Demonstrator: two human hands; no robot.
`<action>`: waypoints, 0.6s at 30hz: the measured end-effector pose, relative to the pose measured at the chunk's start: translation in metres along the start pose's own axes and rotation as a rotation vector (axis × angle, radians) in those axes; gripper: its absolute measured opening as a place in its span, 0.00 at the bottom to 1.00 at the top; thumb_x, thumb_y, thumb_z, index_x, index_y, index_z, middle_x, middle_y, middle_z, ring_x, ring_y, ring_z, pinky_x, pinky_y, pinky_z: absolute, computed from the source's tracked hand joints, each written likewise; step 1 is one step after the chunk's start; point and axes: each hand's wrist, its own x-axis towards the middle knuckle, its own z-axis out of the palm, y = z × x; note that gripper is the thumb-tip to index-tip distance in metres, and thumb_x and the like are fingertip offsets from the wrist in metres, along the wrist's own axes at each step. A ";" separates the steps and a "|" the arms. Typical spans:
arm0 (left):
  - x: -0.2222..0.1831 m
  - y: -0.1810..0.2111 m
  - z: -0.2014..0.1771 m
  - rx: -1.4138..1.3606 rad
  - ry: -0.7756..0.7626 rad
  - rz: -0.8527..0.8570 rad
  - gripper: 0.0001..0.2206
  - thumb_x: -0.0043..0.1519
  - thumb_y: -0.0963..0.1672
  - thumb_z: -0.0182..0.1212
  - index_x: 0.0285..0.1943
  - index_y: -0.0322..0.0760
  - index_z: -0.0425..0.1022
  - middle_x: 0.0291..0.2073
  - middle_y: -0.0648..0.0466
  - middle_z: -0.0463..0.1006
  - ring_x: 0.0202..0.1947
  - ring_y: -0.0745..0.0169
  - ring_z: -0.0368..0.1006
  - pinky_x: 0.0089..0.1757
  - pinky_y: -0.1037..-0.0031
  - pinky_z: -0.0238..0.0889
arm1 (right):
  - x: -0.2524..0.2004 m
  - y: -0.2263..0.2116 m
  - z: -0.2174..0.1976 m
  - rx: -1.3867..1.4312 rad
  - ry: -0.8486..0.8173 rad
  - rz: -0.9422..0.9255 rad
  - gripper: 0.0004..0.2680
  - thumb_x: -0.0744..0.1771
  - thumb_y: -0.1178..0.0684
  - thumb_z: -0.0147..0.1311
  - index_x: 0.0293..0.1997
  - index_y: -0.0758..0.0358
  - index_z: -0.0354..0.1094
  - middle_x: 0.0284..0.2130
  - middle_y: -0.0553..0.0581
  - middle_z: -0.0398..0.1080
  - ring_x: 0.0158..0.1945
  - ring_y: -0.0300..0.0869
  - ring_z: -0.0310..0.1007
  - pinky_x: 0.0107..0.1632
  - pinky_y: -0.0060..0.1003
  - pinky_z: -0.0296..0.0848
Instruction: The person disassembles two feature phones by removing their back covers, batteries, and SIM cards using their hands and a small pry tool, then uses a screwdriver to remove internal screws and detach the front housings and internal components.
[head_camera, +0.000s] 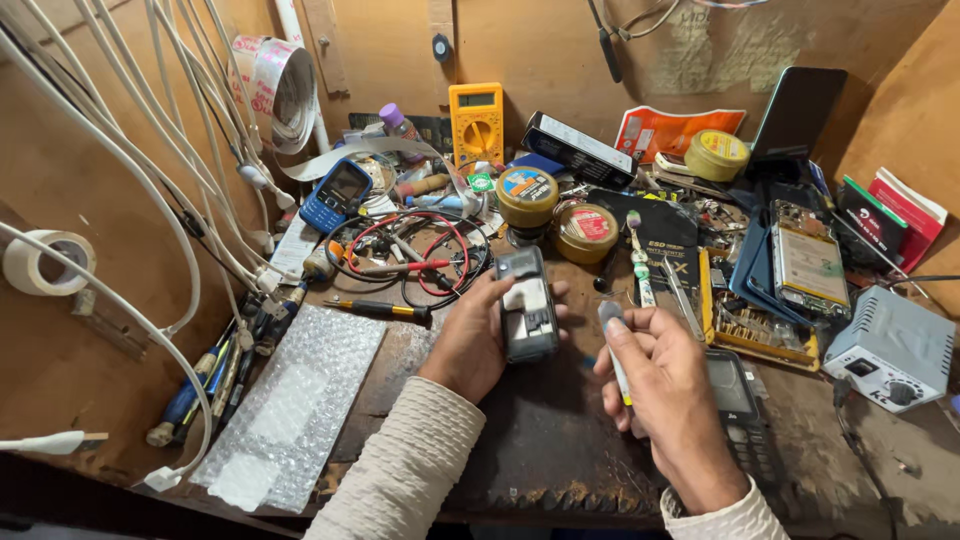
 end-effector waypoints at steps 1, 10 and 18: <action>0.000 0.000 0.003 0.044 -0.023 0.006 0.16 0.59 0.40 0.54 0.57 0.33 0.65 0.41 0.44 0.81 0.40 0.49 0.81 0.39 0.59 0.79 | 0.001 -0.002 0.000 -0.023 0.008 -0.016 0.09 0.68 0.52 0.51 0.45 0.68 0.64 0.21 0.56 0.70 0.13 0.35 0.63 0.13 0.30 0.58; -0.010 -0.009 0.005 0.372 -0.167 0.036 0.26 0.59 0.37 0.65 0.69 0.23 0.69 0.45 0.42 0.81 0.38 0.50 0.80 0.34 0.63 0.79 | 0.026 -0.021 0.004 -0.073 0.022 0.049 0.11 0.66 0.48 0.62 0.41 0.65 0.68 0.18 0.49 0.62 0.13 0.31 0.55 0.14 0.28 0.52; -0.007 -0.004 0.000 0.120 -0.014 0.106 0.17 0.62 0.48 0.61 0.52 0.30 0.74 0.39 0.52 0.81 0.39 0.59 0.81 0.39 0.60 0.81 | 0.024 -0.008 -0.003 0.213 0.118 0.137 0.06 0.65 0.51 0.61 0.37 0.58 0.67 0.20 0.43 0.64 0.13 0.30 0.54 0.14 0.28 0.51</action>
